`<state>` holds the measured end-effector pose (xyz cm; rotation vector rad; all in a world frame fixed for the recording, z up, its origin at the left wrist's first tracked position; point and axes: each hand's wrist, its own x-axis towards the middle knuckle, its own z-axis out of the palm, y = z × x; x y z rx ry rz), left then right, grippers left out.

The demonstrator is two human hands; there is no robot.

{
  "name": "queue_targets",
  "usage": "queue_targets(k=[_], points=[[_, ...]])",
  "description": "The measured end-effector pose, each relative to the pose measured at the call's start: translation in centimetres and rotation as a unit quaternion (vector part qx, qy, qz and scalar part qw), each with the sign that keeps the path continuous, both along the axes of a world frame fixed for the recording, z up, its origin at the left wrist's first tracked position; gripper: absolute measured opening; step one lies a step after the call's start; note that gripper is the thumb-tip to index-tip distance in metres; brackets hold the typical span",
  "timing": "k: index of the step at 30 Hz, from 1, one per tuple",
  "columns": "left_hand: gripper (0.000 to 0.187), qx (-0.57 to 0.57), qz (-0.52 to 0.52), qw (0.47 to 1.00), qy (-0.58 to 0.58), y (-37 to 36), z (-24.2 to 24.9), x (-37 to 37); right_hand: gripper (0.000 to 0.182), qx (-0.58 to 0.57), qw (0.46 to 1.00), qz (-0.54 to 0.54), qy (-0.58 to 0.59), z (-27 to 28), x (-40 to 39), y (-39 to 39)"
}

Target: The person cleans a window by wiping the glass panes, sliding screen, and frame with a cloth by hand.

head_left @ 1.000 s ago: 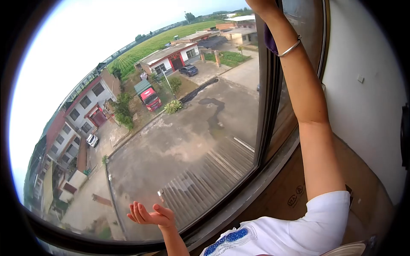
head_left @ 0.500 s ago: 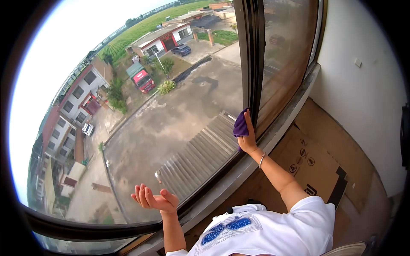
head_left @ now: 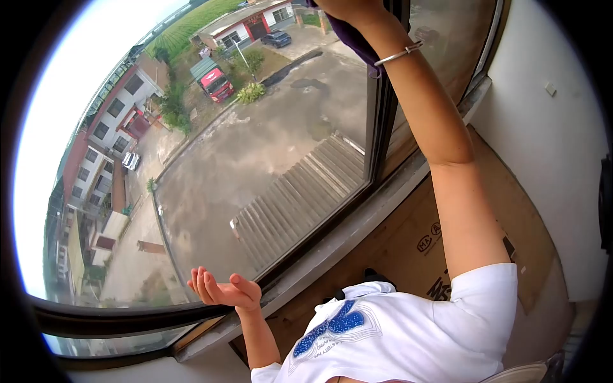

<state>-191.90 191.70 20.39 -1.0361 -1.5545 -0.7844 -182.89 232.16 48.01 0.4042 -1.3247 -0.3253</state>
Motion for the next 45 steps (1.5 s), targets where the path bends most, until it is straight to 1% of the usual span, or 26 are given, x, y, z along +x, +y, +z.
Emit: queue_targets(k=[1, 3, 4, 6, 7, 8, 10, 12, 13, 16, 19, 22, 23, 24, 27, 30, 32, 33, 34, 36, 39, 40, 41, 43, 44, 45], points=[[0.041, -0.003, -0.005, 1.0, -0.011, 0.2, -0.5, 0.0, 0.055, 0.003, 1.0, 0.003, -0.002, -3.3, -0.1, -1.4], [0.041, -0.012, -0.005, 1.0, -0.024, 0.2, -0.9, 0.5, 0.055, -0.09, 0.978, -0.092, -0.162, -13.8, -0.4, -4.8], [0.041, -0.024, -0.004, 0.999, -0.025, 0.6, -1.0, 0.7, 0.049, -0.059, 0.97, -0.138, -0.191, -19.7, -0.2, -5.1], [0.041, -0.039, 0.001, 0.999, -0.027, 1.0, -0.9, 1.2, 0.045, -0.097, 0.949, -0.12, -0.277, -31.6, 0.9, -5.6], [0.04, -0.045, -0.009, 0.998, -0.03, 1.4, -1.0, 1.6, 0.047, -0.1, 0.936, -0.144, -0.305, -36.8, 1.8, -5.8], [0.04, -0.054, -0.02, 0.998, -0.033, 1.5, -0.9, 1.9, 0.053, -0.127, 0.891, -0.144, -0.41, -40.5, 3.6, -5.9], [0.039, -0.057, -0.02, 0.998, -0.015, 1.8, -0.9, 2.0, 0.065, -0.219, 0.869, -0.122, -0.427, -43.4, 4.8, -6.5], [0.037, -0.07, -0.024, 0.997, -0.034, 1.5, -1.2, 2.5, 0.066, -0.212, 0.871, -0.166, -0.411, -41.7, 4.9, -6.1], [0.037, -0.075, -0.021, 0.996, -0.033, 1.2, -1.1, 2.6, 0.064, -0.247, 0.896, -0.126, -0.348, -39.6, 4.3, -5.9], [0.038, -0.081, -0.013, 0.996, -0.04, 0.8, -1.3, 2.8, 0.062, -0.316, 0.934, -0.068, -0.155, -27.7, 1.7, -3.3], [0.039, -0.078, -0.003, 0.995, -0.058, 0.4, -1.6, 3.2, 0.068, -0.235, 0.971, -0.019, -0.033, -15.1, -0.1, 0.2], [0.04, -0.071, 0.0, 0.995, -0.066, 0.4, -2.0, 3.1, 0.071, -0.163, 0.984, -0.013, -0.069, -9.6, -1.7, -5.0], [0.04, -0.068, -0.004, 0.995, -0.074, 0.5, -2.3, 3.1, 0.06, -0.188, 0.975, -0.019, -0.121, -11.8, -2.3, -7.5], [0.039, -0.065, -0.009, 0.995, -0.08, 0.6, -2.3, 3.1, 0.047, -0.156, 0.98, -0.039, -0.116, -13.2, -2.9, -10.5], [0.039, -0.075, -0.016, 0.994, -0.076, 0.8, -2.3, 3.3, 0.054, 0.005, 0.95, -0.104, -0.295, -26.1, -3.4, -12.6], [0.039, -0.083, -0.023, 0.994, -0.065, 0.5, -1.9, 3.9, 0.057, 0.171, 0.886, -0.211, -0.377, -38.4, -2.0, -11.5], [0.038, -0.077, -0.022, 0.995, -0.057, -0.1, -1.9, 4.1, 0.059, 0.142, 0.845, -0.186, -0.48, -42.5, 0.8, -9.7], [0.038, -0.082, -0.01, 0.995, -0.058, -0.8, -2.1, 4.2, 0.059, 0.114, 0.846, -0.189, -0.485, -42.8, 1.9, -8.8], [0.038, -0.087, 0.003, 0.994, -0.061, -1.5, -2.3, 4.3, 0.059, 0.087, 0.846, -0.19, -0.491, -42.9, 2.5, -8.2], [0.037, -0.087, 0.021, 0.993, -0.077, -2.7, -2.8, 4.2, 0.056, 0.023, 0.875, -0.188, -0.445, -39.8, 3.4, -6.6], [0.04, -0.1, 0.044, 0.988, -0.112, -4.8, -3.8, 4.1, 0.051, -0.102, 0.926, -0.178, -0.318, -31.1, 2.9, -4.5], [0.043, -0.112, 0.048, 0.984, -0.127, -5.4, -4.1, 4.0, 0.053, -0.162, 0.942, -0.139, -0.257, -27.0, 2.0, -4.9], [0.043, -0.107, 0.047, 0.985, -0.131, -5.7, -4.3, 3.9, 0.063, -0.175, 0.953, -0.133, -0.21, -22.9, 1.2, -5.0], [0.043, -0.101, 0.049, 0.985, -0.132, -6.0, -4.3, 3.8, 0.061, -0.182, 0.973, -0.073, -0.122, -16.0, -0.8, -6.0], [0.043, -0.095, 0.045, 0.985, -0.134, -6.0, -4.4, 3.8, 0.062, -0.185, 0.976, -0.044, -0.101, -13.5, -1.8, -8.3], [0.043, -0.086, 0.038, 0.987, -0.131, -5.7, -4.4, 3.8, 0.067, -0.164, 0.98, -0.05, -0.098, -13.3, -3.7, -9.0]])
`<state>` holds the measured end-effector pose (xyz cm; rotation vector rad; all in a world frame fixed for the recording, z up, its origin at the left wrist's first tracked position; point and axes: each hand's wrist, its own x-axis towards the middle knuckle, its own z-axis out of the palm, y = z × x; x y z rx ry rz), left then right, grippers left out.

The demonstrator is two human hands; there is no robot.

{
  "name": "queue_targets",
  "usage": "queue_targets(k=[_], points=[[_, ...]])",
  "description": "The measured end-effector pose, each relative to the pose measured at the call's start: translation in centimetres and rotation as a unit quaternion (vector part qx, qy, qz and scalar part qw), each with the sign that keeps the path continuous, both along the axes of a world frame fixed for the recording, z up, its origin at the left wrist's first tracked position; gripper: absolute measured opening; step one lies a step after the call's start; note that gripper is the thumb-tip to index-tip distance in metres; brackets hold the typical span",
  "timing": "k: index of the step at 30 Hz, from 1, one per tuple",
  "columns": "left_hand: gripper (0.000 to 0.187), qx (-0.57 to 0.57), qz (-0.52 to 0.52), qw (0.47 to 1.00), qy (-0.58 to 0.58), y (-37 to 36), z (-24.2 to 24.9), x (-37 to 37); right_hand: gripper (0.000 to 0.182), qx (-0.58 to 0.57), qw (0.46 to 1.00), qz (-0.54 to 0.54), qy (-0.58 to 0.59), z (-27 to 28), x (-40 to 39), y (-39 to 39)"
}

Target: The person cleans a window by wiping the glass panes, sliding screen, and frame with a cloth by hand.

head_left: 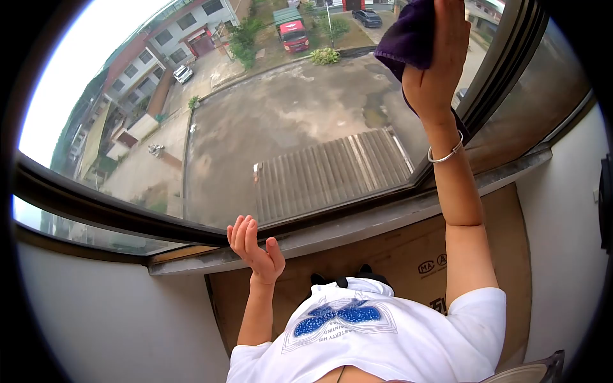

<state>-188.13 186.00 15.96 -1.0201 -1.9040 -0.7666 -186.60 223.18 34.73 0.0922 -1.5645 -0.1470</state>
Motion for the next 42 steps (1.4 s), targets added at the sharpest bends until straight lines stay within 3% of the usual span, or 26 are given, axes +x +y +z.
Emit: queue_targets(k=[3, 6, 9, 11, 13, 15, 18, 19, 21, 22, 23, 24, 25, 27, 28, 30, 31, 33, 35, 37, 42], points=[[0.042, 0.0, -0.005, 1.0, -0.012, 0.4, -0.4, 0.1, 0.061, 0.043, 0.994, 0.048, -0.092, -2.2, -2.3, -6.7], [0.04, 0.01, -0.005, 1.0, -0.012, 0.5, -0.1, 0.1, 0.059, 0.185, 0.958, -0.006, -0.218, -11.6, -3.4, -10.9], [0.038, 0.02, 0.001, 1.0, -0.002, -0.1, 0.0, 0.4, 0.059, 0.33, 0.884, -0.021, -0.33, -21.7, -2.6, -11.7], [0.037, 0.027, -0.005, 1.0, -0.002, -0.9, -0.1, 0.6, 0.054, 0.268, 0.864, 0.084, -0.419, -28.6, -1.3, -10.9], [0.032, 0.036, 0.008, 0.999, -0.023, -1.8, -0.4, 1.1, 0.047, 0.098, 0.824, 0.194, -0.522, -31.8, 1.5, -10.8], [0.032, -0.009, -0.022, 0.993, -0.112, -2.8, -1.1, 1.3, 0.041, -0.012, 0.837, 0.171, -0.52, -30.5, 4.4, -11.7], [0.04, -0.035, -0.064, 0.952, -0.299, -2.4, -4.0, 2.2, 0.044, -0.356, 0.753, 0.209, -0.512, -26.4, 6.3, -13.9], [0.047, -0.037, -0.074, 0.94, -0.332, -1.9, -5.5, 2.4, 0.044, -0.354, 0.749, 0.214, -0.518, -25.8, 6.2, -14.5], [0.057, -0.032, -0.118, 0.908, -0.4, -0.5, -7.2, 3.3, 0.039, -0.478, 0.683, 0.353, -0.426, -24.5, 5.8, -15.4], [0.059, -0.039, -0.128, 0.901, -0.414, 0.0, -7.5, 3.8, 0.04, -0.548, 0.581, 0.437, -0.415, -23.2, 6.1, -16.4], [0.062, -0.047, -0.138, 0.892, -0.427, 0.4, -7.7, 4.3, 0.04, -0.547, 0.579, 0.437, -0.417, -21.7, 6.5, -17.3], [0.062, -0.071, -0.157, 0.892, -0.417, 0.6, -8.2, 4.5, 0.041, -0.648, 0.433, 0.496, -0.383, -20.5, 7.0, -18.1], [0.05, -0.063, -0.18, 0.888, -0.419, 0.7, -9.0, 4.7, 0.042, -0.725, 0.272, 0.537, -0.335, -19.9, 7.4, -18.6], [0.033, -0.073, -0.217, 0.869, -0.439, 0.2, -10.6, 4.3, 0.046, -0.712, 0.267, 0.55, -0.347, -20.1, 8.1, -18.7], [0.033, -0.072, -0.217, 0.869, -0.438, -0.2, -11.3, 4.4, 0.045, -0.722, 0.265, 0.544, -0.336, -20.6, 8.4, -18.5], [0.022, 0.076, -0.214, 0.736, -0.637, -0.9, -10.5, 4.5, 0.043, -0.739, 0.279, 0.522, -0.323, -21.8, 8.8, -17.8], [0.021, 0.138, -0.233, 0.695, -0.665, -1.2, -10.9, 4.2, 0.043, -0.739, 0.28, 0.521, -0.322, -22.4, 9.1, -17.3], [0.022, 0.221, -0.254, 0.663, -0.669, -1.8, -9.5, 3.7, 0.04, -0.763, 0.325, 0.411, -0.379, -23.6, 9.7, -16.3], [0.021, 0.255, -0.263, 0.579, -0.729, -2.5, -8.0, 3.3, 0.038, -0.749, 0.339, 0.404, -0.402, -24.4, 10.9, -15.9], [0.021, 0.268, -0.286, 0.59, -0.706, -2.1, -6.8, 3.3, 0.04, -0.745, 0.375, 0.336, -0.438, -25.4, 12.0, -15.7], [0.024, 0.25, -0.333, 0.566, -0.712, -1.3, -6.3, 3.1, 0.051, -0.665, 0.432, 0.35, -0.499, -26.6, 13.5, -16.3]])
